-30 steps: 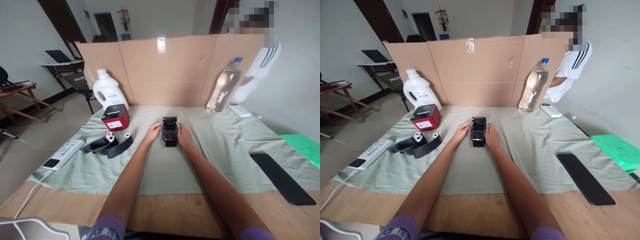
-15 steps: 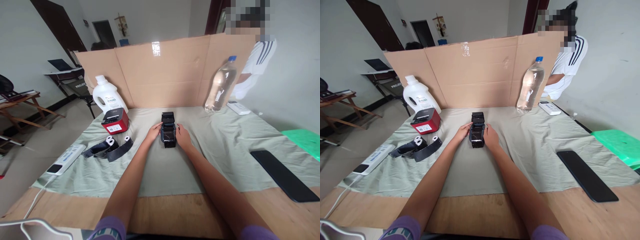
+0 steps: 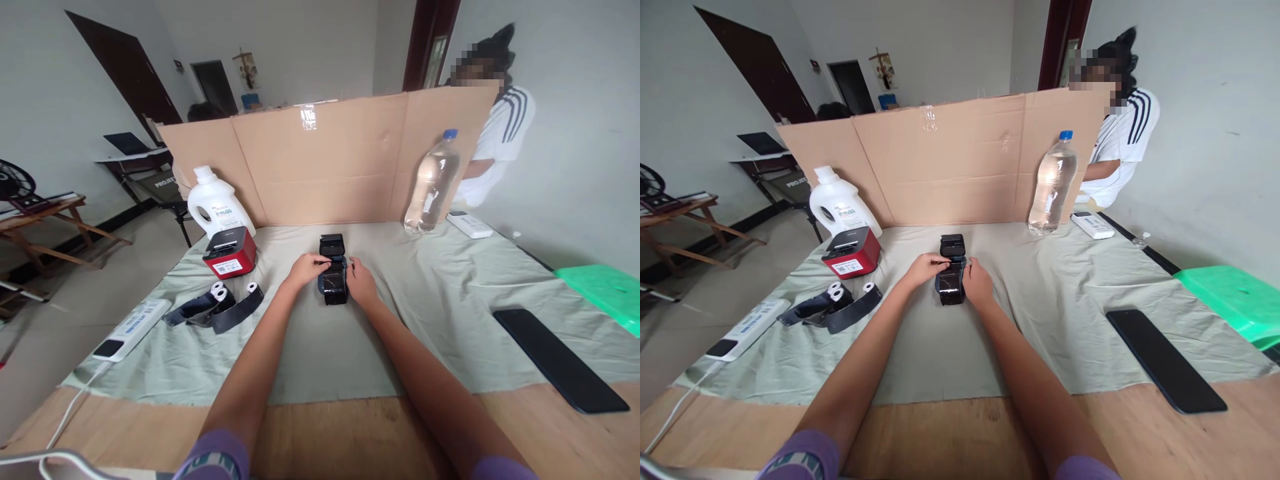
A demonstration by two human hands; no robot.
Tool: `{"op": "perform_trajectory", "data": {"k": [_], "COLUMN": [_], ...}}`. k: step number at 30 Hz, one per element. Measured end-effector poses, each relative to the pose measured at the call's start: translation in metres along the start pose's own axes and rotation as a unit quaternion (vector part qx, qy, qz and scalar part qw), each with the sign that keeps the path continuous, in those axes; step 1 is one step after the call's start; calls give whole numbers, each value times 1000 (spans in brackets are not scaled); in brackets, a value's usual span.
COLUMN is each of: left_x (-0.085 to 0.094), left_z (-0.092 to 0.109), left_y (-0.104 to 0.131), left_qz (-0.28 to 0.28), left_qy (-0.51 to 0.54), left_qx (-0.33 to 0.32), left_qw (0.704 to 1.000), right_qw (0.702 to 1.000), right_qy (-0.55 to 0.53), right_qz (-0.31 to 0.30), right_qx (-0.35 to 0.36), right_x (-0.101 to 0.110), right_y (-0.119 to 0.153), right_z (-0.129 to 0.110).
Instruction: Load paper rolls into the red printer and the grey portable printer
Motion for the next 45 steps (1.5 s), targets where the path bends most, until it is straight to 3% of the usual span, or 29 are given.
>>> {"op": "perform_trajectory", "data": {"k": [4, 6, 11, 15, 17, 19, 21, 25, 28, 32, 38, 41, 45], "left_x": [3, 1, 2, 31, 52, 72, 88, 107, 116, 122, 113, 111, 125], "left_z": [35, 49, 72, 77, 70, 53, 25, -36, -70, -93, -113, -113, -95], "left_y": [-26, -36, -41, -14, 16, 58, 109, 206, 251, 269, 264, 268, 266], "left_qz": [-119, -144, -123, -63, -15, 54, 139, 242, 307, 363, 339, 344, 422], "left_qy": [-136, -159, -164, -134, -72, 66, 130, 121, 56, -33, -44, -50, -59], "left_qx": [24, 50, 68, 43, 20, 4, 43, 148, 240, 315, 313, 298, 250], "left_qw": [983, 975, 976, 988, 997, 996, 981, 951, 919, 876, 886, 889, 869], "right_qw": [1000, 1000, 1000, 999, 999, 999, 998, 998, 997, 997, 998, 998, 998], "right_qy": [4, 5, -8, -27, -39, -51, -58, -63, -63, -62, -63, -61, -62], "right_qz": [-2, -3, 12, 18, 13, 14, 19, 27, 33, 34, 26, 31, 28], "right_qx": [3, 5, 16, 22, 20, 13, 6, 8, 8, 6, 8, 12, 7], "right_x": [0, -1, -3, -4, -4, -4, -5, -6, -7, -7, -7, -7, -6], "right_y": [-1, -1, -1, -2, -3, -3, -3, -4, -4, -4, -4, -4, -4], "right_z": [0, 1, 6, 9, 10, 11, 11, 11, 12, 13, 15, 15, 13]}}
Point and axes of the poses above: each hand's wrist, its own y-axis away from the middle knuckle, its own x-axis out of the back of the hand, z = x × y, the point moved 2 cm from there along -y, towards the middle knuckle, and after that the axes turned 11 degrees about x, right-handed, at the moved point
